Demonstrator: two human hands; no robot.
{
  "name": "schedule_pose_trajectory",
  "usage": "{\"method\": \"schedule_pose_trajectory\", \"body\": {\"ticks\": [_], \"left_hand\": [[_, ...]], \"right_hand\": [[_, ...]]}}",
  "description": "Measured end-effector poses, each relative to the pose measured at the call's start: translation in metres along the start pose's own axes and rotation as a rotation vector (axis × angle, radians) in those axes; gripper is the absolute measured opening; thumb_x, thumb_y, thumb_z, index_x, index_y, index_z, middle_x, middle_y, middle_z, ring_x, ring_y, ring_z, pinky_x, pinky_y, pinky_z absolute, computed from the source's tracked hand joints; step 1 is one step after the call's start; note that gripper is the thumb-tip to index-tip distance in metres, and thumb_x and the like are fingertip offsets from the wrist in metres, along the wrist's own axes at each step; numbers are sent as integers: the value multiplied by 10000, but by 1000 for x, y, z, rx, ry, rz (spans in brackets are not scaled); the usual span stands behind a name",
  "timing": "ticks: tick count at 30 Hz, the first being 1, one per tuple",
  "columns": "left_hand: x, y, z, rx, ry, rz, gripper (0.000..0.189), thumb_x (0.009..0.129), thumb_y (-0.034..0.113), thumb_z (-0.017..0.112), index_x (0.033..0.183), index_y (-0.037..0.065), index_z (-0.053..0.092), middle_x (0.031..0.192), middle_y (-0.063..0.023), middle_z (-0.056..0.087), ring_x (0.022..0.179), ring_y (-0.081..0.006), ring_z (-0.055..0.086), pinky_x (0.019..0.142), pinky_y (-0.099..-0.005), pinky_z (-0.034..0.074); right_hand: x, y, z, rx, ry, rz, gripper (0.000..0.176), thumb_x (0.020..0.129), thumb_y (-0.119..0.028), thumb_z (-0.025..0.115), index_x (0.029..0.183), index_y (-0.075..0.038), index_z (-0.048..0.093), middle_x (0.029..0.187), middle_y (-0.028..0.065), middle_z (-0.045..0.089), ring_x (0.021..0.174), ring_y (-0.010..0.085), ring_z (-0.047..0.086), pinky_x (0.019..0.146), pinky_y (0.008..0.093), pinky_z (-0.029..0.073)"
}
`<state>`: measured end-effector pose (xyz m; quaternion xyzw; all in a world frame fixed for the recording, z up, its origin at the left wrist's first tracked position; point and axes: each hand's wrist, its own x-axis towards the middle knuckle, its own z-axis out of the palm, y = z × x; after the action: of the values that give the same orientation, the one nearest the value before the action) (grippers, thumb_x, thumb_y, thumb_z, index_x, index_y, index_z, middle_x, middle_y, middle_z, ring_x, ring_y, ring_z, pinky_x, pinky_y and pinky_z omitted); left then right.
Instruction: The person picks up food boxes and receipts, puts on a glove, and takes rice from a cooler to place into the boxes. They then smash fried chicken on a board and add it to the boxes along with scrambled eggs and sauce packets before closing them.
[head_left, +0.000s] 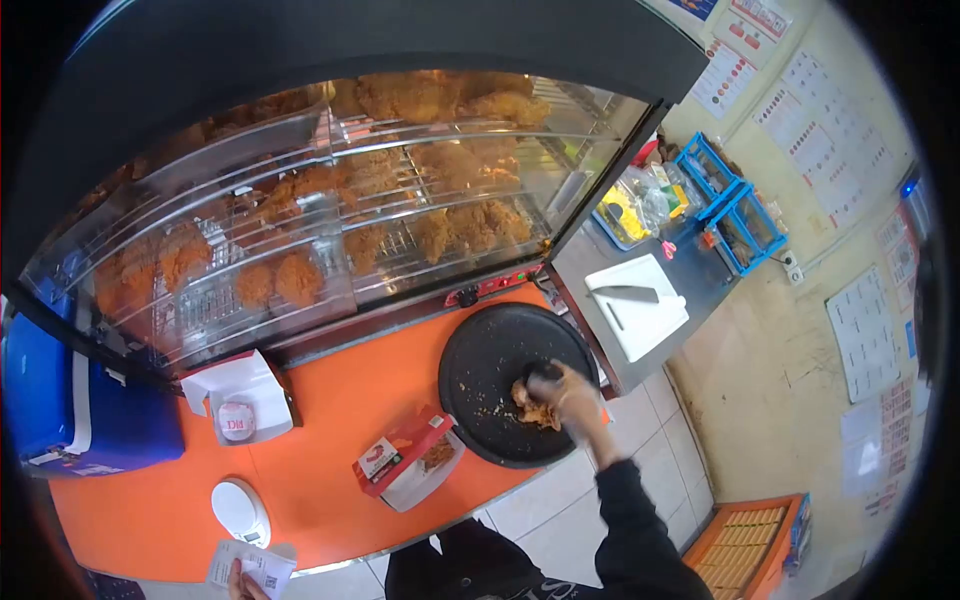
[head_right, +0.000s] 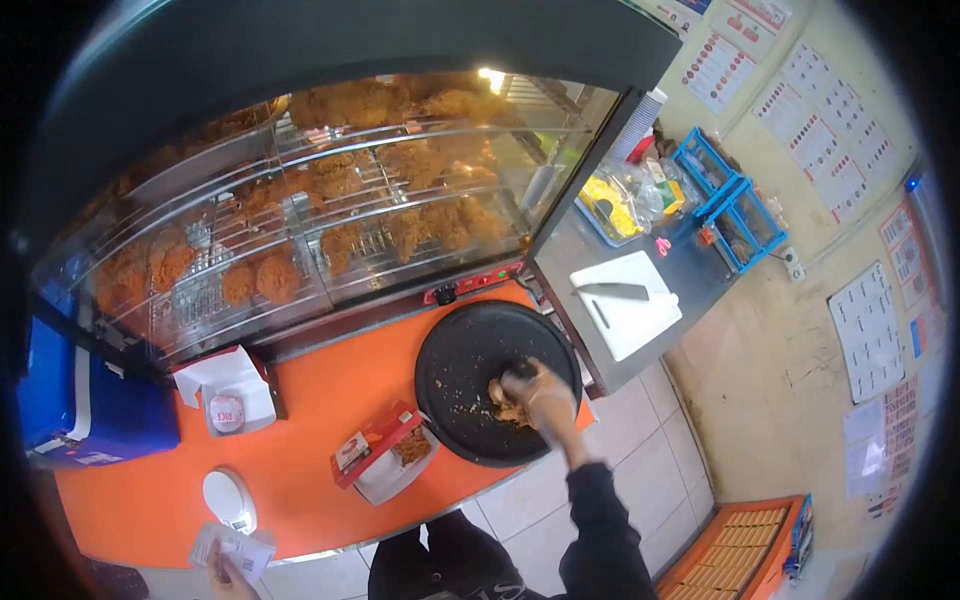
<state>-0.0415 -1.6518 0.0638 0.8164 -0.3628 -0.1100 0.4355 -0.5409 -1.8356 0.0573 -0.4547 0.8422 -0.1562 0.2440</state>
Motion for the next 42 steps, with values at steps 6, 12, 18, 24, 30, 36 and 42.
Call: {"method": "schedule_pose_trajectory", "body": {"ticks": [6,12,18,24,30,36,42], "left_hand": [[-17,1,14,22,-39,-154,274,885,57,552,1126,-60,612,1027,-163,666,858,-202,612,723,-302,482],[-38,-1,39,-103,-94,-147,309,915,79,556,1189,-63,564,1176,-192,600,1024,-234,592,851,-300,492],[-48,35,39,25,-54,-141,290,903,42,544,1179,-35,588,1087,-234,628,889,-261,643,760,-329,535],[-51,20,37,36,-2,-136,290,903,35,538,1182,-27,588,1077,-230,630,869,-243,635,745,-324,531],[-62,-7,48,-89,84,-96,276,894,19,532,1157,-38,597,969,-207,641,781,-200,604,686,-306,520],[-72,-8,42,-68,105,-89,315,895,114,564,1135,-91,557,838,-180,595,644,-190,537,525,-309,459],[-69,10,48,-71,117,90,358,871,160,557,1132,-85,574,759,-175,608,549,-161,509,470,-273,426]], "right_hand": [[-22,-7,17,-73,257,-129,656,805,-496,620,1309,-102,474,1006,252,631,968,368,616,832,418,471],[0,-14,-26,20,-2,-146,655,804,-426,663,1342,-126,441,979,165,670,911,304,654,803,371,496],[9,4,-2,-263,-95,-159,723,784,-469,650,1373,-135,394,982,175,655,928,338,636,833,404,493],[2,3,35,-341,16,-211,717,772,-481,659,1295,-23,485,910,155,674,882,298,651,767,362,505],[31,-2,-19,209,-224,-208,707,764,-513,661,1310,-97,492,972,185,667,928,283,650,820,369,492],[27,12,3,-99,-124,-119,737,755,-530,661,1339,-128,461,1028,169,656,1019,314,614,852,395,485],[-5,19,-35,-26,-117,-153,702,760,-428,683,1338,-112,441,941,131,683,857,283,667,738,370,517]]}}
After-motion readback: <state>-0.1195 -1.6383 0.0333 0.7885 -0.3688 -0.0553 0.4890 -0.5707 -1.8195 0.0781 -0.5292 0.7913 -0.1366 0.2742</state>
